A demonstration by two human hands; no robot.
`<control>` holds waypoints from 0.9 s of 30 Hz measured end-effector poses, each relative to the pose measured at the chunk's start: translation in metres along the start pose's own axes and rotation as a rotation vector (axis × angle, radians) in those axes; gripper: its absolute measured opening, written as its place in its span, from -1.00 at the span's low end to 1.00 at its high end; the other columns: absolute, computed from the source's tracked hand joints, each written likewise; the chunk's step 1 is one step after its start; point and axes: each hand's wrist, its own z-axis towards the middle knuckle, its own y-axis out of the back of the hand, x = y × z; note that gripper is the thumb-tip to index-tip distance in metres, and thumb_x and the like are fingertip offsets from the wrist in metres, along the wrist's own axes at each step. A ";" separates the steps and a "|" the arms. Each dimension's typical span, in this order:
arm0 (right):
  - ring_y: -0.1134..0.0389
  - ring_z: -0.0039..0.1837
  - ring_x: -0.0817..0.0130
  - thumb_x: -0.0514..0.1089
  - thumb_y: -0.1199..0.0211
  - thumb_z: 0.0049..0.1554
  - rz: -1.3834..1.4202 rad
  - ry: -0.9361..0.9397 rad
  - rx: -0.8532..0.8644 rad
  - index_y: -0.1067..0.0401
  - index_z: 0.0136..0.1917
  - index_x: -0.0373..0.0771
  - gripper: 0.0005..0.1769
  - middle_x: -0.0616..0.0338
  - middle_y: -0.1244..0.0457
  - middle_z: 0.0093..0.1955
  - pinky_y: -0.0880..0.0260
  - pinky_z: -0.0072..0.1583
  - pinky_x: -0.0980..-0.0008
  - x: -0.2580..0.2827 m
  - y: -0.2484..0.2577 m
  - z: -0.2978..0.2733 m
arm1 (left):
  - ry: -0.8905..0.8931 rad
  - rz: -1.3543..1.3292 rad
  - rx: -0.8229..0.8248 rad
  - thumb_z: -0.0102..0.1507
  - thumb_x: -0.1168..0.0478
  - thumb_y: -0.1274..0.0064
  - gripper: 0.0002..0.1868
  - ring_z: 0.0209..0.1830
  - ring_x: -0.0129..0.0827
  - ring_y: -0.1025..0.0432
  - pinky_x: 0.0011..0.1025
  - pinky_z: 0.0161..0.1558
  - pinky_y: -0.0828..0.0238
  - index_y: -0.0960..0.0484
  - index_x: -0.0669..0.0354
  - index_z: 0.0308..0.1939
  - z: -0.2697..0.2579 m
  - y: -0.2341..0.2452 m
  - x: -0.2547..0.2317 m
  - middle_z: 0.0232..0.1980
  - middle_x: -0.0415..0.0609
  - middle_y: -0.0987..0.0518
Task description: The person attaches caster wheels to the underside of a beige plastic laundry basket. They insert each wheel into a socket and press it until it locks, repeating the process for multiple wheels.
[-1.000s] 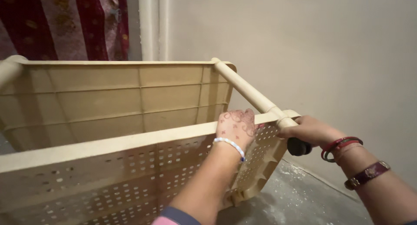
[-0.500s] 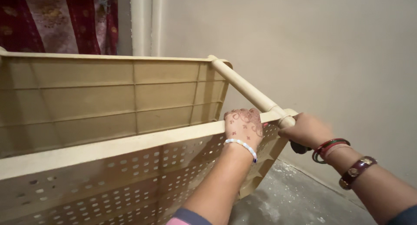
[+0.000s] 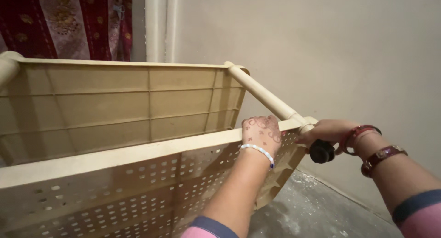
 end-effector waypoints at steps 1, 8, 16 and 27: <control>-0.37 -0.15 0.34 0.27 -0.41 -0.12 0.024 0.031 -0.023 -0.66 -0.07 -0.21 -0.45 0.17 -0.42 -0.15 -0.36 -0.10 0.26 -0.002 -0.001 0.004 | 0.010 0.005 0.015 0.36 -0.10 0.05 -0.67 -0.13 -0.23 -0.58 -0.22 -0.10 -0.42 -0.63 0.03 -0.13 0.001 -0.001 -0.001 -0.22 -0.06 -0.68; -0.49 -0.10 0.29 0.08 -0.47 -0.15 -0.105 -0.023 -0.236 -0.68 -0.08 -0.22 -0.56 0.11 -0.47 -0.15 -0.45 -0.06 0.31 0.016 -0.019 0.014 | 0.065 0.090 0.112 0.34 -0.13 0.07 -0.64 -0.13 -0.21 -0.57 -0.20 -0.14 -0.38 -0.60 0.02 -0.06 0.003 -0.002 -0.008 -0.19 -0.08 -0.66; -0.49 0.07 0.09 0.12 -0.30 0.10 -0.394 -0.145 -0.590 -0.59 0.06 0.00 -0.69 0.10 -0.48 -0.02 -0.03 0.42 -0.29 0.043 -0.049 -0.026 | 0.077 0.096 0.101 0.37 0.05 0.09 -0.74 -0.04 -0.19 -0.55 -0.15 -0.04 -0.36 -0.63 0.02 -0.02 0.007 -0.004 -0.010 -0.11 -0.07 -0.66; -0.48 0.06 0.15 0.19 -0.47 0.00 -0.028 -0.007 -0.043 -0.62 0.08 -0.20 -0.48 0.00 -0.50 -0.02 -0.46 0.10 0.14 0.040 -0.012 -0.028 | 0.019 0.063 0.063 0.37 -0.02 0.07 -0.70 -0.05 -0.22 -0.55 -0.18 -0.06 -0.37 -0.62 0.05 -0.01 0.006 -0.006 -0.006 -0.13 -0.08 -0.66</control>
